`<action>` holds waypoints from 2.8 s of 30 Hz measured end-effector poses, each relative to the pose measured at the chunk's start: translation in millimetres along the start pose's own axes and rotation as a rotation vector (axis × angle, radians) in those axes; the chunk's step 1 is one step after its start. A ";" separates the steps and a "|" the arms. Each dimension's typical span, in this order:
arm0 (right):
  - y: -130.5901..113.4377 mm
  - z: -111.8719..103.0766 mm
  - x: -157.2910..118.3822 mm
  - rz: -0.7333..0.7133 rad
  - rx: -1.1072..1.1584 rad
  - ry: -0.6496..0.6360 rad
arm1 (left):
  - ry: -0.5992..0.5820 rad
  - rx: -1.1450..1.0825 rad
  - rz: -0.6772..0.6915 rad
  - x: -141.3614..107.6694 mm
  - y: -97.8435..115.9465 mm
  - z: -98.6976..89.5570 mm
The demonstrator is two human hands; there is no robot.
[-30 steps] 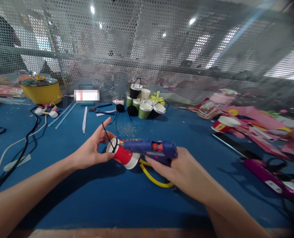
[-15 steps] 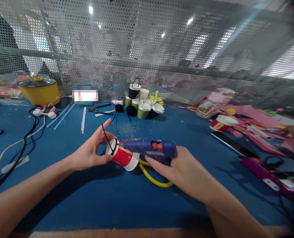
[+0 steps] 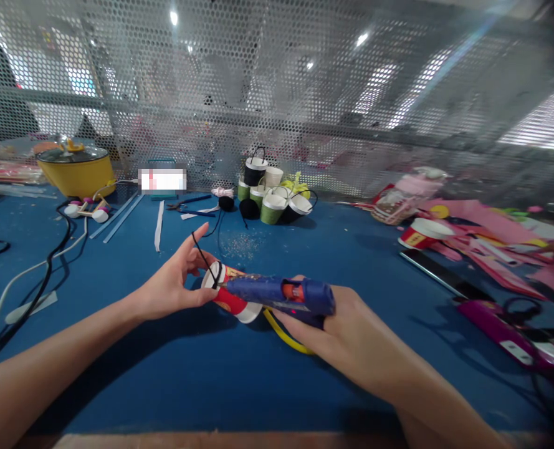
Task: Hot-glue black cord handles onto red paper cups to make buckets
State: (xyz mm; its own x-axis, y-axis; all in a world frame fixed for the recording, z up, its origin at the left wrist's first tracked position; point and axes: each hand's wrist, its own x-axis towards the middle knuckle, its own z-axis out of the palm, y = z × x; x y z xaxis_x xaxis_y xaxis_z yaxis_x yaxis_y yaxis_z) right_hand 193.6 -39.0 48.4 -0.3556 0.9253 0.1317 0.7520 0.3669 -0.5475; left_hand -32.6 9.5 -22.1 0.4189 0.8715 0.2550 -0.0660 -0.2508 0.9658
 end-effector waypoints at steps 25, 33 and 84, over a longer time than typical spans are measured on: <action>4.8 -5.1 3.0 0.030 0.045 -0.016 | -0.065 -0.032 0.072 -1.1 0.7 1.7; 5.6 -3.5 -0.2 0.005 0.001 0.003 | -0.041 -0.030 0.049 -0.9 -1.2 0.1; 71.3 14.4 99.0 0.185 -0.114 0.208 | -0.018 0.080 0.015 -1.2 -0.2 -0.6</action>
State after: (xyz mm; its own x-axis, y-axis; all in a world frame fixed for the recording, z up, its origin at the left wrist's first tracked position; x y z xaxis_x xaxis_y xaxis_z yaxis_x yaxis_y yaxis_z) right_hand 204.1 77.3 10.5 -0.0942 0.9730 0.2109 0.8553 0.1875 -0.4830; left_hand -33.6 8.7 -22.6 0.4350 0.8597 0.2679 -0.0005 -0.2973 0.9548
